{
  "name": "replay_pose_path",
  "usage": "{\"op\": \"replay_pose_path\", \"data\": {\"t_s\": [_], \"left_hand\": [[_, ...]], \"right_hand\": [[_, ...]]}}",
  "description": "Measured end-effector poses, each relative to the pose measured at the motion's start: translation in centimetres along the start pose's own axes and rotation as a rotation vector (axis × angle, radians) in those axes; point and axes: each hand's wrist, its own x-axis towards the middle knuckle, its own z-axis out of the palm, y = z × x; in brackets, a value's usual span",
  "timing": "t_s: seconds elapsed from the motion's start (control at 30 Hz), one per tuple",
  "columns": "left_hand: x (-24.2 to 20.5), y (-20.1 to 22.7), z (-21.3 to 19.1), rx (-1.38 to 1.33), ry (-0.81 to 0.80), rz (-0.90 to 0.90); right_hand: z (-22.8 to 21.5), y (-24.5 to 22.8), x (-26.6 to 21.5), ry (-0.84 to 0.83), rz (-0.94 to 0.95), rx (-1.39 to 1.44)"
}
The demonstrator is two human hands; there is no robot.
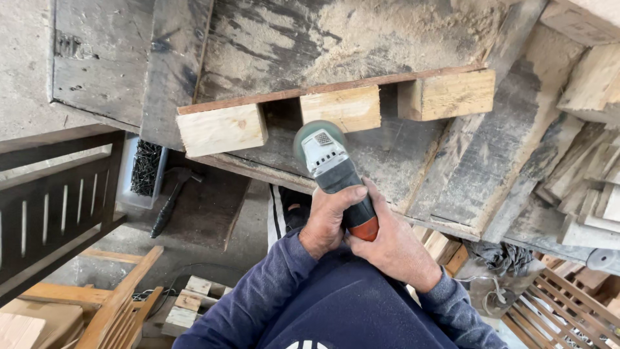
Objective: The person uses an angle grinder to sand the edges and surfaces of several small wooden blocks arranged on a workbench. They reposition the blocks to access different sides and continue sanding until the clip ends.
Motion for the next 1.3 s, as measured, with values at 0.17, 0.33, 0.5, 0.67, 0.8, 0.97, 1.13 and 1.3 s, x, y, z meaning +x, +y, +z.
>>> {"op": "replay_pose_path", "data": {"t_s": [0.17,0.33,0.5,0.67,0.8,0.97,1.13,1.3], "left_hand": [[0.3,-1.1,0.1,-0.017,-0.013,0.006],[1.1,-1.9,0.6,-0.007,-0.027,-0.026],[1.8,-3.1,1.3,-0.002,-0.036,-0.011],[2.7,-4.1,2.0,0.006,-0.083,-0.042],[3.5,-5.2,3.0,0.046,-0.077,-0.078],[4.7,-6.6,4.2,0.061,-0.127,-0.116],[6.8,-6.3,5.9,0.157,-0.245,-0.149],[6.5,-5.6,7.4,0.225,-0.278,-0.167]], "right_hand": [[-0.3,1.3,0.0,0.006,0.005,-0.003],[-0.7,2.4,0.2,0.033,0.016,-0.002],[-1.1,3.9,0.0,0.048,0.051,0.002],[-1.9,5.1,0.0,0.096,-0.02,0.024],[-2.5,6.0,-0.3,0.091,0.094,0.034],[-3.8,6.7,-0.6,0.132,0.196,0.055],[-4.8,6.7,-0.9,0.245,0.108,0.136],[-5.0,5.5,-1.9,0.303,0.119,0.234]]}}
